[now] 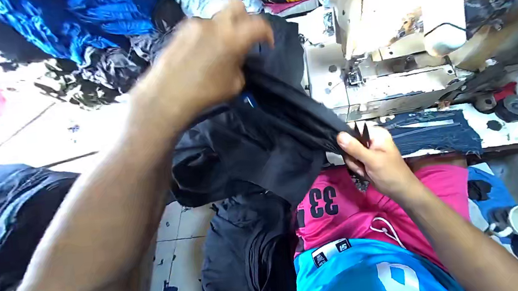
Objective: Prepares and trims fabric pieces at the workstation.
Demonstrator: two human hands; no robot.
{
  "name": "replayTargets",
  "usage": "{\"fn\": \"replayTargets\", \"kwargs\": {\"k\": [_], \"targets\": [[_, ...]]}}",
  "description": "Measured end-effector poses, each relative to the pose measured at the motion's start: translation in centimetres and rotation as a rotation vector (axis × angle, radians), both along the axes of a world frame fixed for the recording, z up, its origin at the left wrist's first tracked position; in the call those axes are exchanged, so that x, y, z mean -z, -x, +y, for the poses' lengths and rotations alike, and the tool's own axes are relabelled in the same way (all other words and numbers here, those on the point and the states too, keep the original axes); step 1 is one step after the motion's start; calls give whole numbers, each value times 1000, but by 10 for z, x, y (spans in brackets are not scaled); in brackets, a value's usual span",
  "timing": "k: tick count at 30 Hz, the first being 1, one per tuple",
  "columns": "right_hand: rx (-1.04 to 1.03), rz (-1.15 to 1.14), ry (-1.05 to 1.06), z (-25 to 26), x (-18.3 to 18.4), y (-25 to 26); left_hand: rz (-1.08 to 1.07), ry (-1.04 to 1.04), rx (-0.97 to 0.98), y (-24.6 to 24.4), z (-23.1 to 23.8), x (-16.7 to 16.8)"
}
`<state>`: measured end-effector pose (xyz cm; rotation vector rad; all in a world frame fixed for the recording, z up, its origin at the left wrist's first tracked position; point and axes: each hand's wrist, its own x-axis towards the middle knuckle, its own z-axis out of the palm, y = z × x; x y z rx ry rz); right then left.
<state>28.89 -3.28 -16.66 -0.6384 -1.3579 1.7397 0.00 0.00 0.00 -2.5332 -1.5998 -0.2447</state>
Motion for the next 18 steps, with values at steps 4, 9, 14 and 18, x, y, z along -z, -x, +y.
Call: {"fn": "replayTargets", "kwargs": {"k": [4, 9, 14, 18], "targets": [[334, -446, -208, -1, 57, -26, -242, 334, 263, -1, 6, 59], [572, -771, -796, 6, 35, -9, -411, 402, 340, -27, 6, 59], [512, -647, -867, 19, 24, 10, -443, 288, 269, -45, 13, 52], [394, -362, -511, 27, 27, -2, -471, 133, 75, -50, 12, 55]]}}
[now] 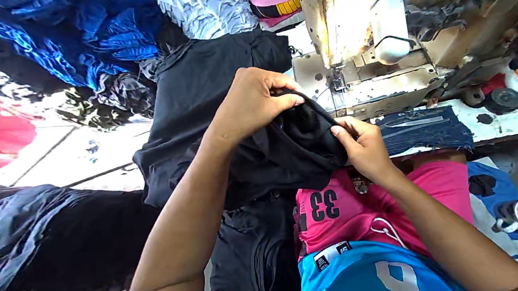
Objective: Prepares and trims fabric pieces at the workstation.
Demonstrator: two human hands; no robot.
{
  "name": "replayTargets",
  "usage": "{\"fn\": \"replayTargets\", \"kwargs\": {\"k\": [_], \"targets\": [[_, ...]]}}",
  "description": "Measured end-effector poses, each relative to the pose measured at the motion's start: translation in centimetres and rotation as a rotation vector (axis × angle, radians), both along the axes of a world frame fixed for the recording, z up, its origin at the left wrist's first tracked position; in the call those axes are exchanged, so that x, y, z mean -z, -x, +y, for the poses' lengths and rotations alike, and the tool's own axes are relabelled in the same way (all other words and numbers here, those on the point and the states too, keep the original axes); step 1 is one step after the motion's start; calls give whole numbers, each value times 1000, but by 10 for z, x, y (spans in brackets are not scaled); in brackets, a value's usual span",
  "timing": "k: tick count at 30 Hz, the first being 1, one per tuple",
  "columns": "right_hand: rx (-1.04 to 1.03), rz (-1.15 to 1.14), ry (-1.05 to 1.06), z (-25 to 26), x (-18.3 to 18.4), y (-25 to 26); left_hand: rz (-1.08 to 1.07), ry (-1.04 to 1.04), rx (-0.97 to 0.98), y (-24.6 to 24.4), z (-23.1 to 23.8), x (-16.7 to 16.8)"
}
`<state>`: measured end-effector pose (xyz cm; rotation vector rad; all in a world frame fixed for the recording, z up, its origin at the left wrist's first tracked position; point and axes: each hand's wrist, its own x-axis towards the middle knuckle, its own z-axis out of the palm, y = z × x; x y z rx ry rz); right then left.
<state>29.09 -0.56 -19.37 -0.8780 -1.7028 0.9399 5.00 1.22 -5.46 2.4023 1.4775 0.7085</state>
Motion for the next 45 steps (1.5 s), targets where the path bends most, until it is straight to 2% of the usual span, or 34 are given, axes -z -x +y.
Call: {"fn": "replayTargets", "kwargs": {"k": [2, 5, 7, 10, 12, 17, 23, 27, 30, 34, 37, 42, 45], "targets": [[-88, 225, 247, 3, 2, -7, -72, -32, -86, 3, 2, 9], [-148, 366, 390, 6, 4, -16, -225, -54, -185, 0, 3, 29], [-152, 359, 384, 6, 4, -19, -340, -53, -180, -14, 2, 42], [-81, 221, 259, 6, 3, -26, -494, -73, -200, -40, 6, 58], [-36, 151, 228, 7, 4, -33, -460, -124, -198, -48, 15, 63], [-16, 99, 289, 5, 11, -40, -135, -222, -232, -53, 45, 73], [-58, 260, 307, 7, 6, -42, -34, -180, -245, -53, 66, 77], [-37, 288, 263, 19, 0, -41, -120, -57, -296, -58, 80, 66], [5, 313, 251, 32, -3, -38, -186, -22, -328, -59, 103, 70], [12, 347, 274, 38, -5, -34, -299, -96, -144, -55, 118, 72], [19, 322, 270, 25, -10, -37, -424, -66, -83, -57, 114, 71], [52, 323, 265, 21, -9, -34, -357, -84, -84, -56, 113, 71], [52, 319, 258, 22, -9, -31, -404, -78, -38, -54, 117, 72]]}}
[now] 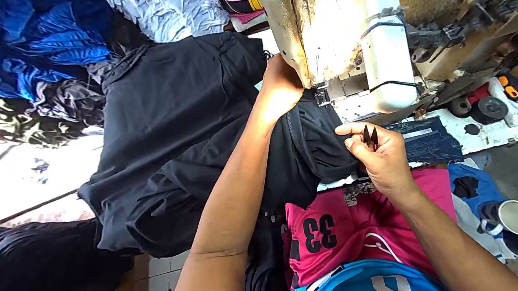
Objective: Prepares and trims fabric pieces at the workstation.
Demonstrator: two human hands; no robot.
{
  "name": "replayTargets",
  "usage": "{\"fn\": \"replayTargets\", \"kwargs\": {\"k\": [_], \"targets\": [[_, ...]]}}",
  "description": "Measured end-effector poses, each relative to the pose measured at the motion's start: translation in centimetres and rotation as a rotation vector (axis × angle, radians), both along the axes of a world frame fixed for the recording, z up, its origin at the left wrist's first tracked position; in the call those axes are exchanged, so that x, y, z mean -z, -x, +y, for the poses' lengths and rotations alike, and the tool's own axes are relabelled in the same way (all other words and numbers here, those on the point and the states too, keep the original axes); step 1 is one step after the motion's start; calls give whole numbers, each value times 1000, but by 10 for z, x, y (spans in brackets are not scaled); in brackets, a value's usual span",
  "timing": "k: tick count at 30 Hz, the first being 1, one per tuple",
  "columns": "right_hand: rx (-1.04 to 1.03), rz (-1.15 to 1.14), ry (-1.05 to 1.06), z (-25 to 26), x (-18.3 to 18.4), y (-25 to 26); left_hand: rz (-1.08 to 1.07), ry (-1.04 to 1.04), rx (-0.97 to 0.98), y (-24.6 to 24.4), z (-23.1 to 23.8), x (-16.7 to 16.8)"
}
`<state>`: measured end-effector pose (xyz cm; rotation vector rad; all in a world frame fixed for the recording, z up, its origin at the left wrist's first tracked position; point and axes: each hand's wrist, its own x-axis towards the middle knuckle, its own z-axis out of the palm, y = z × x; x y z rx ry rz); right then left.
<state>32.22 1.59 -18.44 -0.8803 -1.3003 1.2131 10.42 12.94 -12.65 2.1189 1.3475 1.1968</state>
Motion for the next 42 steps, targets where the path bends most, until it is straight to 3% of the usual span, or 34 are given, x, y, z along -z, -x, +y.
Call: {"fn": "replayTargets", "kwargs": {"k": [10, 13, 17, 19, 21, 25, 29, 33, 36, 39, 42], "targets": [[-18, -9, 19, -1, 1, -1, 59, -22, -7, 1, 1, 3], [-19, -34, -2, -2, 2, -2, 144, -49, -117, -1, -4, 3], [-74, -106, -66, -2, -1, -9, 208, -138, -401, -14, -66, 0], [-109, -129, -88, -1, -5, -12, 228, -196, -236, -24, -116, 7], [-147, -174, -115, 1, -10, -16, 380, -132, -57, -26, -152, 25], [-222, -389, -184, 9, -12, -19, 575, -106, -92, -11, -197, 24], [-159, -691, -582, 4, -5, -21, 544, -168, -59, -16, -224, -8], [-261, -608, -717, -17, -13, -32, 397, -192, 103, -34, -222, -1], [-315, -467, -649, -28, -5, -42, 253, -338, 10, -44, -203, 36], [-238, -350, -494, -38, 11, -46, 363, -460, -179, -43, -172, 72], [-176, -292, -398, -43, 19, -49, 506, -499, -236, -28, -149, 79]]}}
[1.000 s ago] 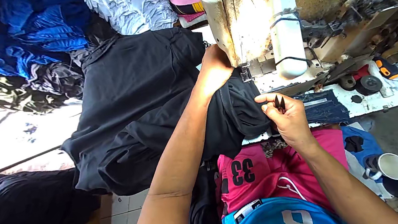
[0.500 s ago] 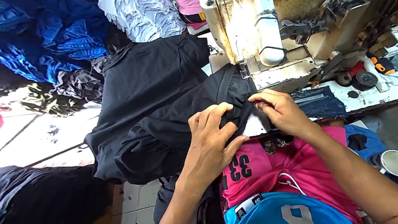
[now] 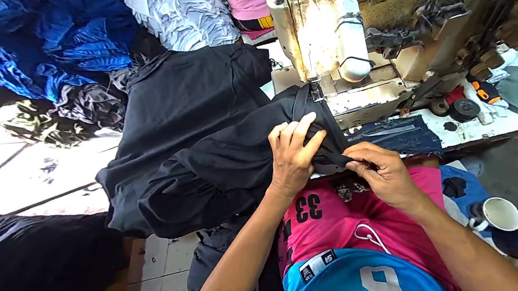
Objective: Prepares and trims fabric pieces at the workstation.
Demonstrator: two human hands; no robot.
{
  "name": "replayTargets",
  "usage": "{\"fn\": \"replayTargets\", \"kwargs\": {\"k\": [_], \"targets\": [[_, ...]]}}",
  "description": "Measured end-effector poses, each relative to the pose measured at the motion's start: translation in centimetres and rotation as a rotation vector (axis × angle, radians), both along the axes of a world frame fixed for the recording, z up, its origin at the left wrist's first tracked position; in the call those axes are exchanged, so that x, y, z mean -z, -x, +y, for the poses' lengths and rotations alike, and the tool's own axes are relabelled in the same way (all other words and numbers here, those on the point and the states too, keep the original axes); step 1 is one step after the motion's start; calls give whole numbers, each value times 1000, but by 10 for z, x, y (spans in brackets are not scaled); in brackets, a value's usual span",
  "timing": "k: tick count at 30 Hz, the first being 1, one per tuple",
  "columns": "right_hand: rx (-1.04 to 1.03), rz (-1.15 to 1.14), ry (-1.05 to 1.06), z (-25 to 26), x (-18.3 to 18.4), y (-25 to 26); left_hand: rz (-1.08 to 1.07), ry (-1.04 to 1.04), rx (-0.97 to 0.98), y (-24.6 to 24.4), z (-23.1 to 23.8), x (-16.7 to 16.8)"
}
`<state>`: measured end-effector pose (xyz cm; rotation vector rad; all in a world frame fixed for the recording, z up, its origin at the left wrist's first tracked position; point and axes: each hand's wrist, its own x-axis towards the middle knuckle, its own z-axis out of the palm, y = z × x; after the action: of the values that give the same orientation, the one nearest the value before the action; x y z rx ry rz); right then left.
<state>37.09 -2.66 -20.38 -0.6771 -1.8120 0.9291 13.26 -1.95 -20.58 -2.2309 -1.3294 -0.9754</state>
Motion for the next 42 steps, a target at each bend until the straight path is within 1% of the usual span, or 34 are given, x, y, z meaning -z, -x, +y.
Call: {"fn": "replayTargets", "kwargs": {"k": [2, 6, 9, 14, 18, 22, 25, 28, 32, 34, 38, 42], "targets": [[14, 30, 44, -4, -2, 0, 59, 29, -25, 4, 0, -13], [44, 71, 85, -9, -6, 1, 197, 189, -13, 2, -9, -48], [76, 92, 119, -8, -7, 3, 232, 236, 9, 2, -7, -59], [105, 132, 170, 6, -7, 14, 256, 246, -5, 6, 8, -67], [121, 127, 189, 22, -7, 24, 279, 215, -25, 14, 24, -74], [134, 107, 184, 36, -8, 32, 269, 186, -3, 29, 41, -75], [128, 98, 158, 40, -12, 36, 246, 194, 20, 38, 45, -77], [139, 84, 137, 40, -15, 37, 175, 199, 107, 42, 43, -76], [134, 76, 105, 41, -14, 36, 104, 267, 341, 48, 45, -71], [117, 79, 81, 41, -14, 37, 91, 275, 385, 52, 44, -70], [111, 80, 19, 40, -12, 37, 164, 344, 352, 48, 37, -78], [97, 96, 41, 40, -13, 36, 197, 361, 259, 33, 30, -77]]}}
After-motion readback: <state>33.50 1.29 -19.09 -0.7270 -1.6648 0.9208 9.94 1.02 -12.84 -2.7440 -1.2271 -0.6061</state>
